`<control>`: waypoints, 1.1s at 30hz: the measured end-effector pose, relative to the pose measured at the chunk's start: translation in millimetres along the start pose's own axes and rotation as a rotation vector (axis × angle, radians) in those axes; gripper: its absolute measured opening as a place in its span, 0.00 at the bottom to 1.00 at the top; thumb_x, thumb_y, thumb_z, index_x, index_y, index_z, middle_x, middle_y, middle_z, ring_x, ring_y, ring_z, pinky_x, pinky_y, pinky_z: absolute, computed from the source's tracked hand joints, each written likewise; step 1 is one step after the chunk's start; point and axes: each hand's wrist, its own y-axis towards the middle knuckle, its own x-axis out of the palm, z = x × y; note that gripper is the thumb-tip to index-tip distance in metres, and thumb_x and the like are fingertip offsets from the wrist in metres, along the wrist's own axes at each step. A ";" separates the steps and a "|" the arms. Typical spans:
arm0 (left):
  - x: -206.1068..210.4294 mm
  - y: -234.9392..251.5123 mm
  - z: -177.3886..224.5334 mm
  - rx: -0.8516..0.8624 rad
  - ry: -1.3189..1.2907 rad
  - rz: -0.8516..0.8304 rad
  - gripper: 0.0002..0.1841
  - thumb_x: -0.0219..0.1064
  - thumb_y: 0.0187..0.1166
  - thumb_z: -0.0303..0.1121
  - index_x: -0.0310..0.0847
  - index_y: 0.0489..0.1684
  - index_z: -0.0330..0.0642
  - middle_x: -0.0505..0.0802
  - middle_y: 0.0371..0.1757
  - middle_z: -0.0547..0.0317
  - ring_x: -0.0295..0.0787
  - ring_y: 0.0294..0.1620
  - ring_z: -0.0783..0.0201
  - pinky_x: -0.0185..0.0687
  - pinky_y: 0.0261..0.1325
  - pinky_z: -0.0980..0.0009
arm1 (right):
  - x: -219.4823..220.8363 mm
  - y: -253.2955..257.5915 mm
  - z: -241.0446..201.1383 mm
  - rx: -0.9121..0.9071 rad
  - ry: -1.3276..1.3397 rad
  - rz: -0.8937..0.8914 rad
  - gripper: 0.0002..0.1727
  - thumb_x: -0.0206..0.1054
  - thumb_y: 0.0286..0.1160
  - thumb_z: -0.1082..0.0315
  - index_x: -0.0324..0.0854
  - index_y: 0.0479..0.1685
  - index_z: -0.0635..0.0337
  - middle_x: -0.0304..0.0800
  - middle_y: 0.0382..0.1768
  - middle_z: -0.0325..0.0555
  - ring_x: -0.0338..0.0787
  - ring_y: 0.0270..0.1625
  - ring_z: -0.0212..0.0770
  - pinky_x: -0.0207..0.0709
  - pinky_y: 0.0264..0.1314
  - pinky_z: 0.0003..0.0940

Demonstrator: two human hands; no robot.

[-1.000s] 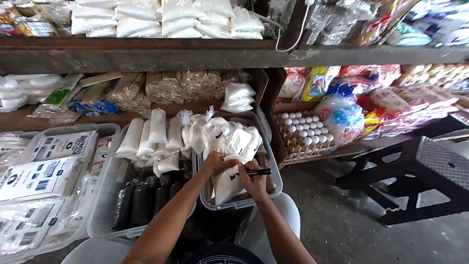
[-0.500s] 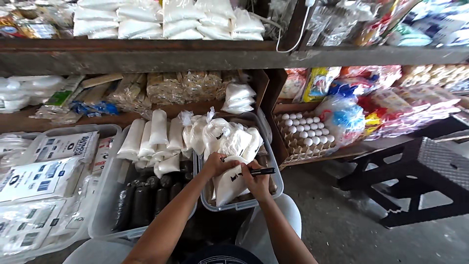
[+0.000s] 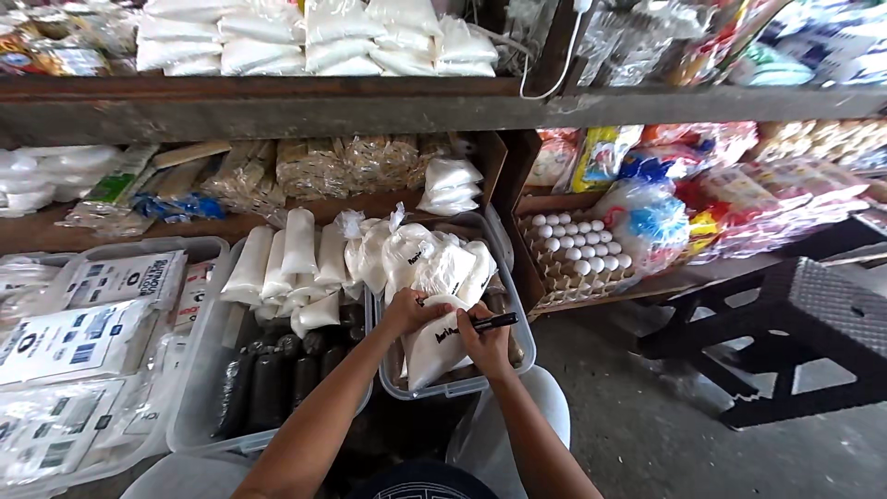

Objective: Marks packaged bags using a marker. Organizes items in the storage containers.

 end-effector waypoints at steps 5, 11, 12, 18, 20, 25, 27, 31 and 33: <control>1.0 0.1 -0.6 0.004 -0.005 -0.001 0.29 0.75 0.72 0.60 0.86 0.32 0.36 0.85 0.26 0.60 0.78 0.29 0.66 0.76 0.42 0.60 | -2.9 0.4 4.0 0.031 -0.027 0.012 0.13 0.66 0.73 0.69 0.81 0.18 0.59 0.75 0.14 0.28 0.72 0.17 0.17 0.66 0.21 0.16; -0.2 0.2 -0.9 -0.011 -0.005 -0.004 0.29 0.75 0.72 0.59 0.86 0.32 0.35 0.84 0.26 0.59 0.78 0.30 0.65 0.76 0.43 0.58 | -2.1 -0.3 4.4 0.010 -0.025 -0.029 0.14 0.67 0.72 0.68 0.80 0.17 0.59 0.76 0.14 0.29 0.72 0.17 0.17 0.67 0.21 0.16; 0.2 0.2 -1.6 -0.011 -0.007 0.001 0.29 0.76 0.71 0.60 0.86 0.31 0.36 0.84 0.25 0.61 0.78 0.29 0.66 0.76 0.41 0.59 | -2.6 -1.0 3.8 0.017 -0.025 -0.031 0.14 0.67 0.72 0.68 0.80 0.17 0.59 0.76 0.14 0.29 0.72 0.17 0.17 0.67 0.21 0.16; 0.7 0.3 -3.2 -0.009 -0.021 -0.012 0.29 0.74 0.72 0.60 0.87 0.34 0.36 0.86 0.28 0.56 0.80 0.31 0.62 0.77 0.43 0.55 | -2.6 -1.1 6.9 0.006 -0.093 0.021 0.14 0.67 0.71 0.66 0.81 0.17 0.59 0.77 0.14 0.30 0.74 0.18 0.18 0.69 0.23 0.17; 0.1 -3.4 -0.4 0.018 -0.013 -0.014 0.30 0.72 0.75 0.60 0.87 0.34 0.34 0.87 0.28 0.54 0.82 0.32 0.59 0.79 0.44 0.53 | -6.9 -0.1 3.5 0.037 -0.003 0.100 0.11 0.67 0.70 0.69 0.84 0.20 0.60 0.81 0.17 0.29 0.78 0.21 0.17 0.75 0.26 0.16; -23.7 -22.1 34.7 0.215 0.034 0.159 0.29 0.68 0.80 0.54 0.78 0.19 0.33 0.77 0.18 0.57 0.72 0.23 0.61 0.70 0.34 0.57 | -39.6 24.3 -5.7 0.250 0.370 0.478 0.14 0.61 0.77 0.71 0.79 0.21 0.49 0.83 0.17 0.27 0.74 0.14 0.20 0.69 0.17 0.17; -50.4 -25.1 54.7 0.248 0.011 0.287 0.27 0.68 0.80 0.51 0.82 0.21 0.32 0.80 0.18 0.56 0.74 0.23 0.63 0.73 0.33 0.59 | -52.7 34.0 -0.2 0.303 0.385 0.621 0.15 0.59 0.79 0.73 0.77 0.21 0.52 0.83 0.15 0.30 0.72 0.11 0.21 0.66 0.13 0.15; -101.7 -8.2 79.7 0.240 -0.044 0.492 0.23 0.69 0.81 0.48 0.85 0.23 0.36 0.79 0.19 0.65 0.70 0.21 0.75 0.71 0.31 0.70 | -61.5 43.7 22.0 0.375 0.431 0.806 0.13 0.60 0.82 0.75 0.78 0.25 0.56 0.81 0.14 0.31 0.69 0.08 0.21 0.65 0.10 0.16; -115.5 9.7 80.2 0.213 -0.066 0.507 0.22 0.71 0.81 0.47 0.83 0.22 0.38 0.77 0.19 0.68 0.69 0.21 0.77 0.69 0.31 0.73 | -62.6 43.6 42.2 0.401 0.451 0.850 0.12 0.60 0.81 0.74 0.77 0.26 0.56 0.79 0.13 0.31 0.69 0.08 0.22 0.66 0.10 0.17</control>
